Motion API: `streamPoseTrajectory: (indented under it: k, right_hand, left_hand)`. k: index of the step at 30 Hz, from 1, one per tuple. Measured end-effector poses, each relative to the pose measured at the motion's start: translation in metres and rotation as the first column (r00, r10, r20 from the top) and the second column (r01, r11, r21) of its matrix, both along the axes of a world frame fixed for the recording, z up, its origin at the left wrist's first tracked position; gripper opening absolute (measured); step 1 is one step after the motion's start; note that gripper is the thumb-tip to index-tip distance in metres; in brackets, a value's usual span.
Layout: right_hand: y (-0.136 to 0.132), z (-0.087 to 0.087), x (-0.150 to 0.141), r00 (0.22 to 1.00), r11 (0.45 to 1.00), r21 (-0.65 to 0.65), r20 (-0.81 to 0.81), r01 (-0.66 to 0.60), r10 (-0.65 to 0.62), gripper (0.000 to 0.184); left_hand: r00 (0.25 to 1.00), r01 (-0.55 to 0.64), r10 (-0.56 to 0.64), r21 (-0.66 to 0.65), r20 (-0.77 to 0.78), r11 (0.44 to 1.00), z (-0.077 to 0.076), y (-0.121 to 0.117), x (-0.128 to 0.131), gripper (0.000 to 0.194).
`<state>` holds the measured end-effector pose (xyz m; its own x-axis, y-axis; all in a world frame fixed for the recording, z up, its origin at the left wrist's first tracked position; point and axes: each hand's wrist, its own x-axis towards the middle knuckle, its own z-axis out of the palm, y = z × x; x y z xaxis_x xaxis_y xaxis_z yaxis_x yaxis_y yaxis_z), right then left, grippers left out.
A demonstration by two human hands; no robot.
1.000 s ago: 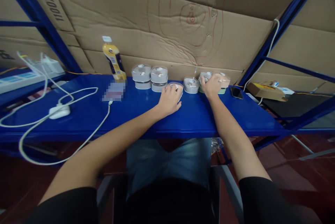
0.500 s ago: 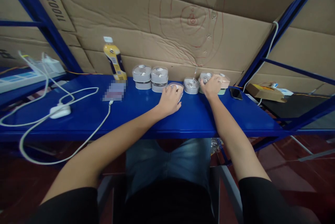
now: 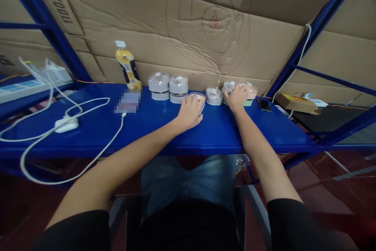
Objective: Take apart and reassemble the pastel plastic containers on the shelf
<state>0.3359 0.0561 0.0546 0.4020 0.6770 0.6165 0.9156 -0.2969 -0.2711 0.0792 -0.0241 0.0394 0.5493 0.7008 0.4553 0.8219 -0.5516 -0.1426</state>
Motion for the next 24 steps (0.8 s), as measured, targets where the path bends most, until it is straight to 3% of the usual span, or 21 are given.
streamPoseTrajectory:
  k: [8,17,21,24]
  right_hand:
    - [-0.004,-0.005,0.006,0.989,0.995,0.019,0.114,-0.102,0.099,0.05]
    - [0.002,-0.009,0.016,0.979,0.984,0.075,0.141,-0.16,0.149,0.052]
    - [-0.001,-0.005,0.015,0.973,0.975,0.124,0.164,-0.184,0.163,0.047]
    - [-0.006,0.003,0.008,0.95,0.936,0.199,0.181,-0.29,0.256,0.039]
  left_hand:
    - [0.998,0.024,-0.024,-0.003,0.054,1.0,-0.002,0.001,-0.001,0.057]
    - [0.994,-0.012,0.015,-0.031,0.106,0.999,-0.001,0.009,-0.004,0.049]
    - [0.979,-0.016,0.034,-0.093,0.203,0.996,0.001,0.008,-0.004,0.041]
    - [0.961,0.008,0.029,-0.133,0.276,0.991,-0.002,0.013,-0.006,0.038]
